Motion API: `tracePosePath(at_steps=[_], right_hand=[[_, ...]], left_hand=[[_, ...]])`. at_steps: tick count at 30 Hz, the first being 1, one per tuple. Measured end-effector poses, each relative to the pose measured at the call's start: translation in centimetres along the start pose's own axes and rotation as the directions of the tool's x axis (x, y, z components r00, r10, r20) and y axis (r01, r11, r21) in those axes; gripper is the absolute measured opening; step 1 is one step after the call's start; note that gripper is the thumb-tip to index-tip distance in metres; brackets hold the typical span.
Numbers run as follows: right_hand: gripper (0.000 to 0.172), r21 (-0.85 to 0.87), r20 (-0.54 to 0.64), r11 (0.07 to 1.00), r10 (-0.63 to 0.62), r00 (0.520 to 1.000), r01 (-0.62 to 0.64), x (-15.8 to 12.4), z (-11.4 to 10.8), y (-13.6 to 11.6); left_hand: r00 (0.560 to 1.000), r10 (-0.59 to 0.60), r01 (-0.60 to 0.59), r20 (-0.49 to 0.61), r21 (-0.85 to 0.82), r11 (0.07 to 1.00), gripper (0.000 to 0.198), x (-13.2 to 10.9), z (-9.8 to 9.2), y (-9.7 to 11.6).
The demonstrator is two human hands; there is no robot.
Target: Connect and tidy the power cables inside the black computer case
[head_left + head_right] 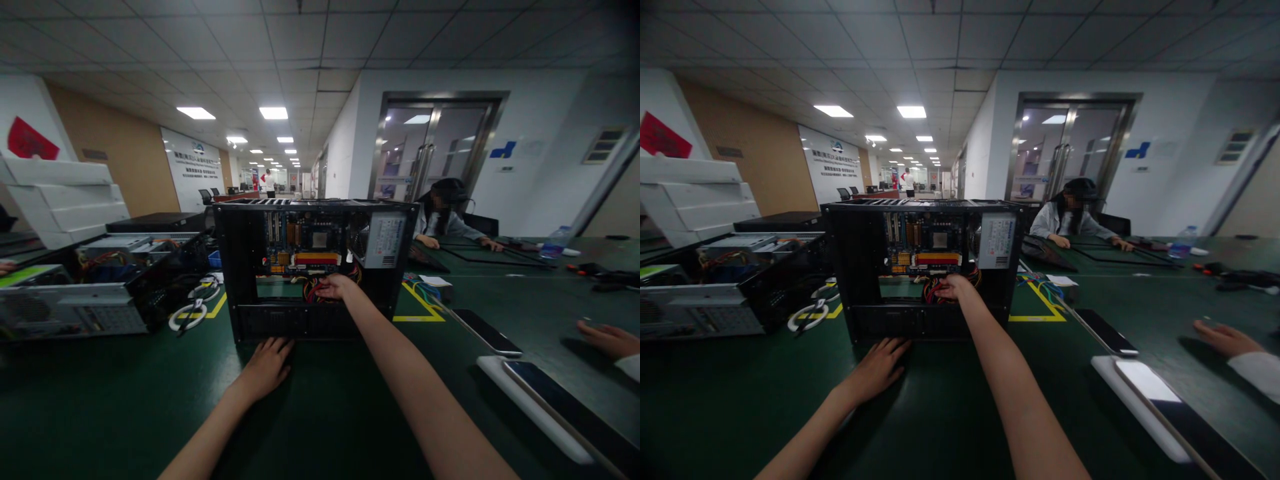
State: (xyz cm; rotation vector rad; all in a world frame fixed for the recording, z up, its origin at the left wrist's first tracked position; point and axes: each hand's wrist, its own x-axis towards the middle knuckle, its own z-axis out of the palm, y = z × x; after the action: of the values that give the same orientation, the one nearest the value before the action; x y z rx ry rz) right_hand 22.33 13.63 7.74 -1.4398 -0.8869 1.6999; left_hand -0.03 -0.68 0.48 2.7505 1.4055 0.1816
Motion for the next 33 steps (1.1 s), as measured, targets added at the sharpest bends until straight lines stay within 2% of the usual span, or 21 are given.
tracePosePath(at_steps=[16, 33], right_hand=[[0.008, 0.251, -0.027, 0.968, 0.007, 1.000, 0.000, 1.5, -0.4, 0.0], [0.011, 0.252, -0.056, 0.966, -0.045, 0.997, 0.058, 2.0, -0.5, -0.1]], left_hand=[[1.000, 0.003, -0.003, -0.006, 0.005, 1.000, 0.052, -0.1, 0.0, 0.0], [1.000, -0.004, 0.004, 0.011, 0.004, 1.000, 0.052, -0.1, -0.2, 0.1]])
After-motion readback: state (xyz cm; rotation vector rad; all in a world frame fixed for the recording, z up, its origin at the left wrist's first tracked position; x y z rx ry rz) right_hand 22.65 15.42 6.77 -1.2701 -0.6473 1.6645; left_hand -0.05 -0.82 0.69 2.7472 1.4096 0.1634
